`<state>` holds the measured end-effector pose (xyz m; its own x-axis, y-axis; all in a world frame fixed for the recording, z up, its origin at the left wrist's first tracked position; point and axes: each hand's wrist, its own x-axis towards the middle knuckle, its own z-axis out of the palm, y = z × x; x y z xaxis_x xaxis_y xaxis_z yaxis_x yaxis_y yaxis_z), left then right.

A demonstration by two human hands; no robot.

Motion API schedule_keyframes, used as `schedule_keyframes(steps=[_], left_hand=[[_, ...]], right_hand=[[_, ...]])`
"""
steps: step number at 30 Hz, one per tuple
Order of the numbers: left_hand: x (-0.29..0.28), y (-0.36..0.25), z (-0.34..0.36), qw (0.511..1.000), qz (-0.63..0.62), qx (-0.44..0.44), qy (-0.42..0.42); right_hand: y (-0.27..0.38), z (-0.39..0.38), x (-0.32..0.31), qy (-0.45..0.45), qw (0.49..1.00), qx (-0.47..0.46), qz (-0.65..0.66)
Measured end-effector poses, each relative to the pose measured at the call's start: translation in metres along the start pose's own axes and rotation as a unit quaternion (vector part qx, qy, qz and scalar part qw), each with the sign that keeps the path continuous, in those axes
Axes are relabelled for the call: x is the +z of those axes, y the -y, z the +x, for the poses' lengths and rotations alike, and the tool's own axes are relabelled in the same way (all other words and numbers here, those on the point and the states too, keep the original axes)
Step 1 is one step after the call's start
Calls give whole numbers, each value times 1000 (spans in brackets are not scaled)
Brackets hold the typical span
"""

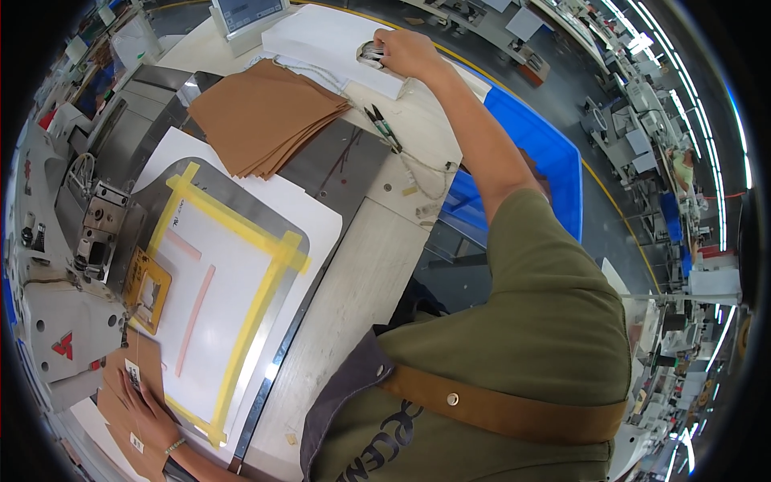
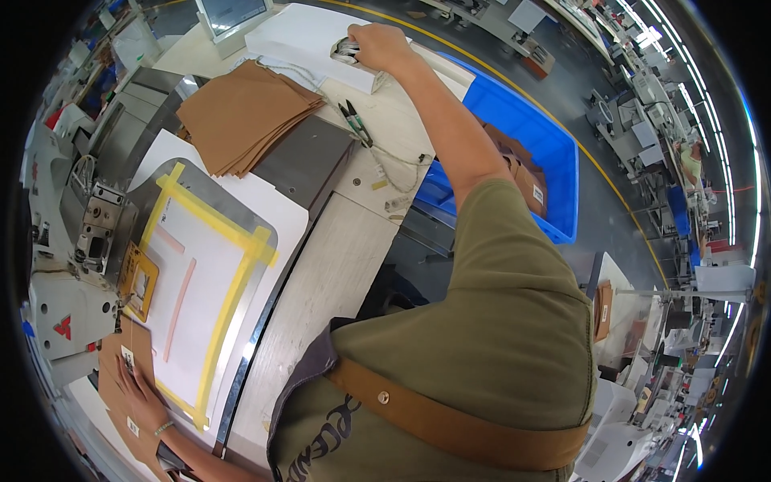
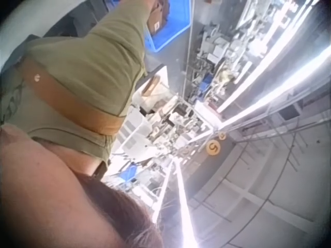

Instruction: Sewing brand labels onto square leather panels using an industrial sewing machine.

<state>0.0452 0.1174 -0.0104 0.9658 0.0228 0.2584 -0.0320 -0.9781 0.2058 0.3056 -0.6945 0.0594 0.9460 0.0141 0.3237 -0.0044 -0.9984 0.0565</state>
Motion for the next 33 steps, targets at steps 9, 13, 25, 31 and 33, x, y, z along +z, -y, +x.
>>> schedule_keyframes(steps=[9, 13, 25, 31, 33], left_hand=[[3, 3, 4, 1000, -20, -13, 11], [-2, 19, 3, 996, -76, -26, -24], [-16, -124, -15, 883, -459, -91, -37], [-22, -214, -5, 706, -682, -109, 158], [-17, -211, 2, 629, -740, -155, 180]], right_hand=[[-12, 5, -23, 14, 1000, -21, 11], [-25, 14, -67, 15, 991, 10, 131], [199, -29, -80, 193, 778, -127, 584], [330, -89, -78, 90, 746, -352, 558], [358, -104, -83, -31, 675, -534, 509]])
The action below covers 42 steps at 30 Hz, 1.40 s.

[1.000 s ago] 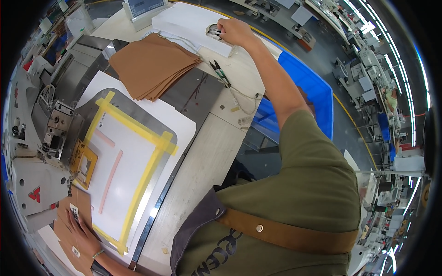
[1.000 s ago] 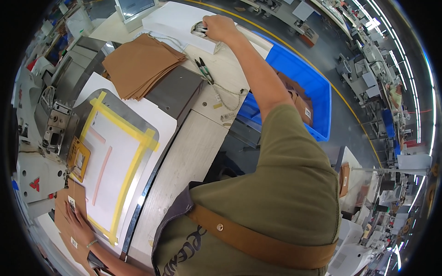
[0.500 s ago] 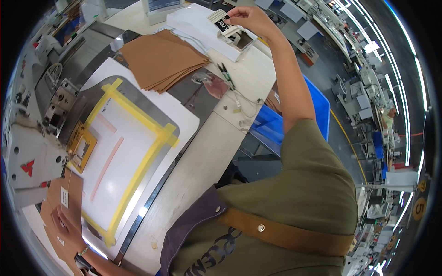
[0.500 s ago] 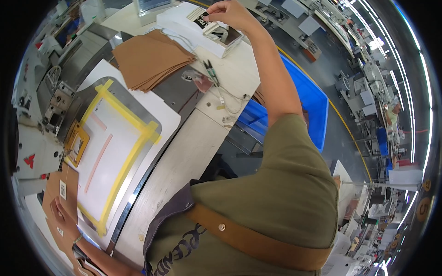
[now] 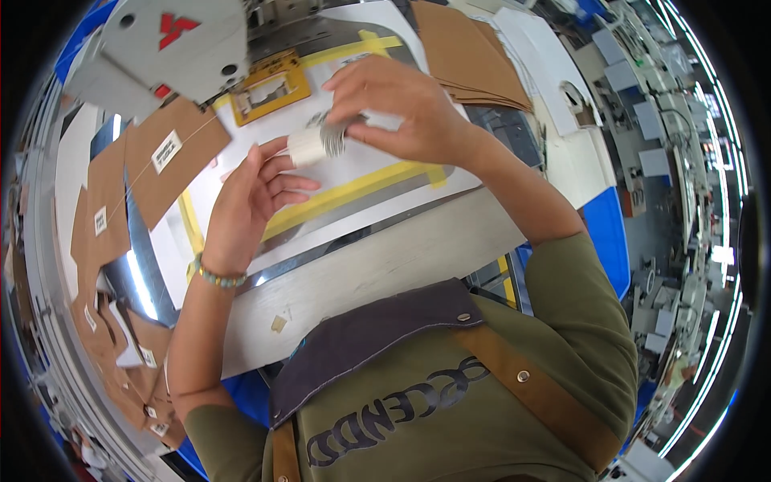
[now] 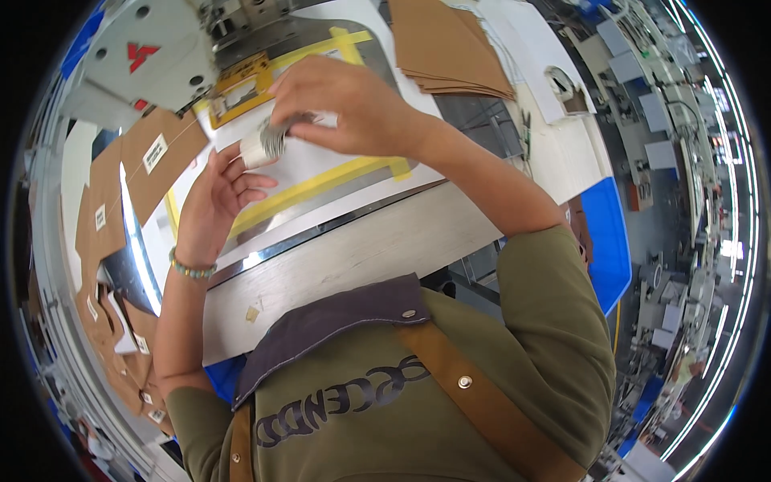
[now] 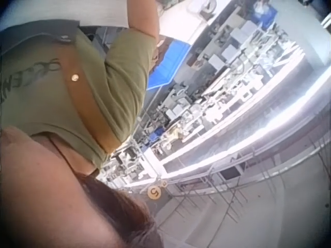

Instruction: Sewing brand labels onto square leather panels using an industrial sewing machine.

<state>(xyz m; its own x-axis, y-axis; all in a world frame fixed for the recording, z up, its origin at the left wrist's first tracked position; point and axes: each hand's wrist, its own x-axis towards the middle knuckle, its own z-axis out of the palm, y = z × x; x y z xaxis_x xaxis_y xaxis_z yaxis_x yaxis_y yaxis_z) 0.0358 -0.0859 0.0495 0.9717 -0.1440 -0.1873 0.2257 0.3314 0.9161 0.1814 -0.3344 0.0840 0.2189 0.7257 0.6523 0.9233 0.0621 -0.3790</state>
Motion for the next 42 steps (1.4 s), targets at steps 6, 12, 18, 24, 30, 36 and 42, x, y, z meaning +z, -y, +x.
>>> schedule_keyframes(steps=[6, 12, 18, 24, 30, 36, 42], left_hand=[[-6, 20, 0, 995, -93, -7, -27], [8, 19, 1, 984, -34, 59, -164], [19, 21, 2, 980, -50, 14, -192], [17, 22, -13, 981, -95, -11, -170], [0, 12, -39, 990, 23, -57, -126], [-8, -16, -36, 894, 427, -127, -50], [-8, 13, -13, 760, 588, 266, -82]], right_hand=[[3, 10, 31, 50, 998, -40, 28], [16, -11, 43, -4, 956, 255, 148], [39, -5, 71, 37, 984, 169, -44], [18, -3, 66, 107, 978, 178, 25], [-11, -8, 63, 204, 962, 157, 95], [3, -8, 65, 212, 973, 87, -12], [5, -19, 55, 164, 984, 46, -59]])
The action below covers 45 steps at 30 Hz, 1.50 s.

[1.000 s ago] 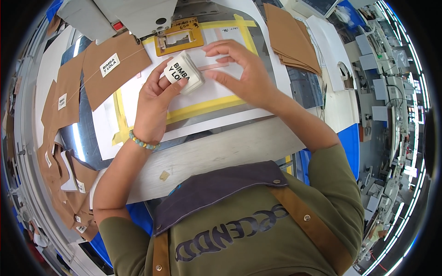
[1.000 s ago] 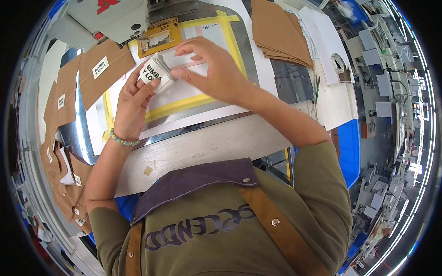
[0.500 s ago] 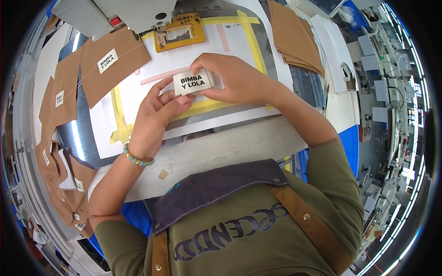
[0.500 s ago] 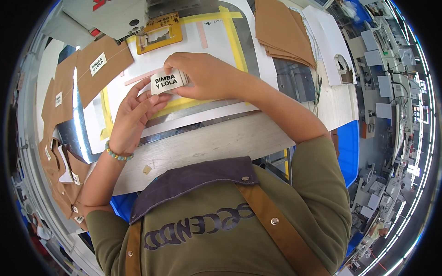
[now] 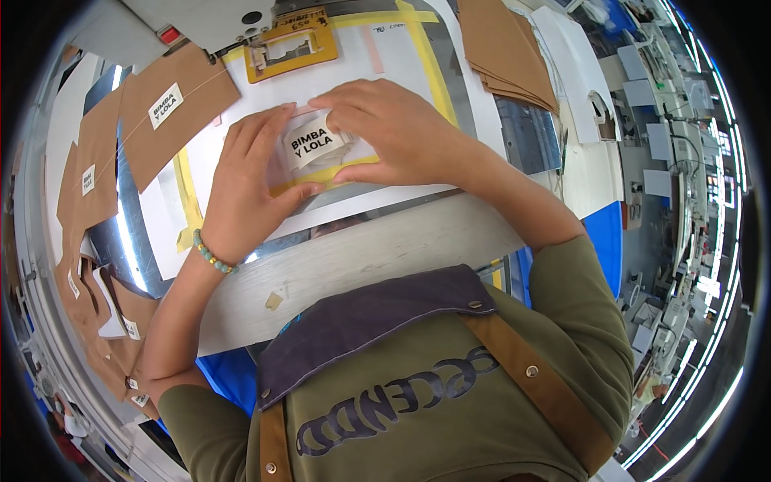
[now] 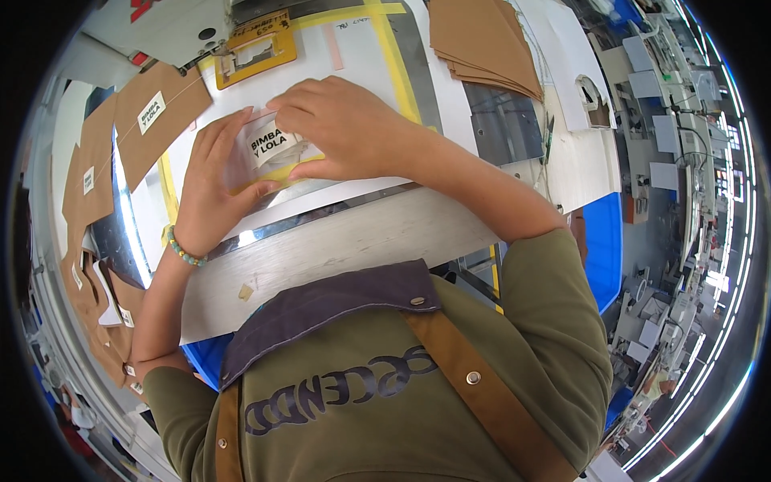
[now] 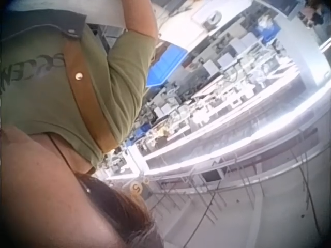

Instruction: Sewing brand labels onto square leather panels using an industrial sewing machine.

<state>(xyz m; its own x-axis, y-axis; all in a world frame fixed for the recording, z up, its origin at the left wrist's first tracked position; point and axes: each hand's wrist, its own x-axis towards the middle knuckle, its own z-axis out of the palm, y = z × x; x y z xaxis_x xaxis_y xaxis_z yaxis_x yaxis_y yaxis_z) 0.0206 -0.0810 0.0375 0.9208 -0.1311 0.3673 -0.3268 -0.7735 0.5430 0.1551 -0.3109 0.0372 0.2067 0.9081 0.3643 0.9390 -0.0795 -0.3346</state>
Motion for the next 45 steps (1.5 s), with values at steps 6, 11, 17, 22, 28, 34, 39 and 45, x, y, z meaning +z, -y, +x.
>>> schedule_keyframes(steps=[6, 11, 17, 22, 28, 34, 39, 45], left_hand=[[12, 5, -2, 999, 2, -20, 44], [-2, 3, -8, 999, -13, -41, 10], [-39, 91, -10, 976, 209, -65, -11], [-67, 208, -33, 950, 298, -92, -2], [-67, 231, -42, 922, 364, -135, 9], [-74, 227, -50, 919, 365, -146, -9], [-74, 141, -21, 906, 411, -43, -93], [-34, 38, 20, 982, 143, 75, -99]], right_hand=[[-4, -12, 3, 37, 999, 12, 7], [-18, -35, -46, -110, 989, 100, -10], [-79, -87, -84, -148, 915, 259, -270], [-98, -94, -82, -52, 915, 314, -249], [-114, -105, -85, -46, 939, 228, -252], [-119, -94, -85, -147, 923, 321, -153], [-124, -80, -92, -356, 872, 326, -81], [-96, -30, -57, -134, 946, 18, -293]])
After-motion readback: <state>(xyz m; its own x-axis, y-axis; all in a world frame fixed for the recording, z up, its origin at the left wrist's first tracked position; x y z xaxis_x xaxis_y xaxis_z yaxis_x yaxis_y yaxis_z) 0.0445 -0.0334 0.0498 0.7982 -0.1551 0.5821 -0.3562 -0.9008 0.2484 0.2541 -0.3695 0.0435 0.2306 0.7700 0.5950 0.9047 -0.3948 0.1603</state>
